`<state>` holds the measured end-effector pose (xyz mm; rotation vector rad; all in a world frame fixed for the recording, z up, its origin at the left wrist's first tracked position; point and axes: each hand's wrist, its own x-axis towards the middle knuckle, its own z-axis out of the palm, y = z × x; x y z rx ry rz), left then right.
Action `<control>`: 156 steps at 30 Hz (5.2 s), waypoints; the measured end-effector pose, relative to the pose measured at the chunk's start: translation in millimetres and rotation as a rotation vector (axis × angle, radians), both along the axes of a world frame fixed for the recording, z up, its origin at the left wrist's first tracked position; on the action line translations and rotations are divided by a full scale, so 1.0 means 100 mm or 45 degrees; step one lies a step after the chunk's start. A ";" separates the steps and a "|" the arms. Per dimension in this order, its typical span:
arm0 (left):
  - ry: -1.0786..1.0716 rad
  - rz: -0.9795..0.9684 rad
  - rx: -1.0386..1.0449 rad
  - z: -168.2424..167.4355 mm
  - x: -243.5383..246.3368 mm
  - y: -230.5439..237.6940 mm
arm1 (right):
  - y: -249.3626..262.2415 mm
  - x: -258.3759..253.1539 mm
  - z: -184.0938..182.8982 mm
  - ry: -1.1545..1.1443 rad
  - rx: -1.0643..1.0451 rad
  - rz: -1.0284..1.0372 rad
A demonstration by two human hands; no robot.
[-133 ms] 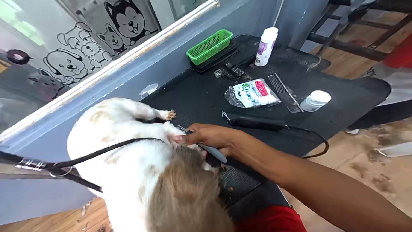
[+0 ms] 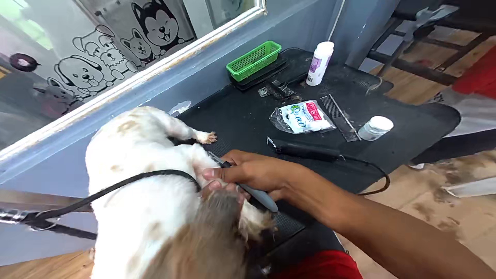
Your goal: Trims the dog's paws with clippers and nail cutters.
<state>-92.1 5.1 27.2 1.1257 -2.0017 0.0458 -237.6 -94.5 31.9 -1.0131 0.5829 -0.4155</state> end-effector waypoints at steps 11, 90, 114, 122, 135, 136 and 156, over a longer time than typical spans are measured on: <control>0.004 -0.617 -0.053 -0.42 0.61 -0.21 | 0.56 0.17 -0.30 -0.171 0.565 -0.108; 0.820 -0.254 0.732 -0.18 0.67 -0.47 | 0.13 0.06 -0.56 0.644 -2.070 -1.132; 0.419 -0.284 0.692 -0.40 0.22 -0.54 | 0.29 -0.22 -1.06 0.703 -2.141 -1.333; 0.418 -0.257 0.699 -0.33 0.19 -0.56 | 0.25 -0.31 -1.02 0.692 -2.235 -1.314; 0.544 -0.323 0.657 -0.20 0.25 -0.58 | 0.07 -0.23 -0.94 0.589 -2.378 -1.281; 0.555 -0.325 0.662 -0.20 0.25 -0.58 | 0.07 -0.21 -0.93 0.582 -2.376 -1.290; 0.613 -0.361 0.690 -0.12 0.19 -0.49 | 0.06 -0.23 -0.87 0.511 -2.443 -1.297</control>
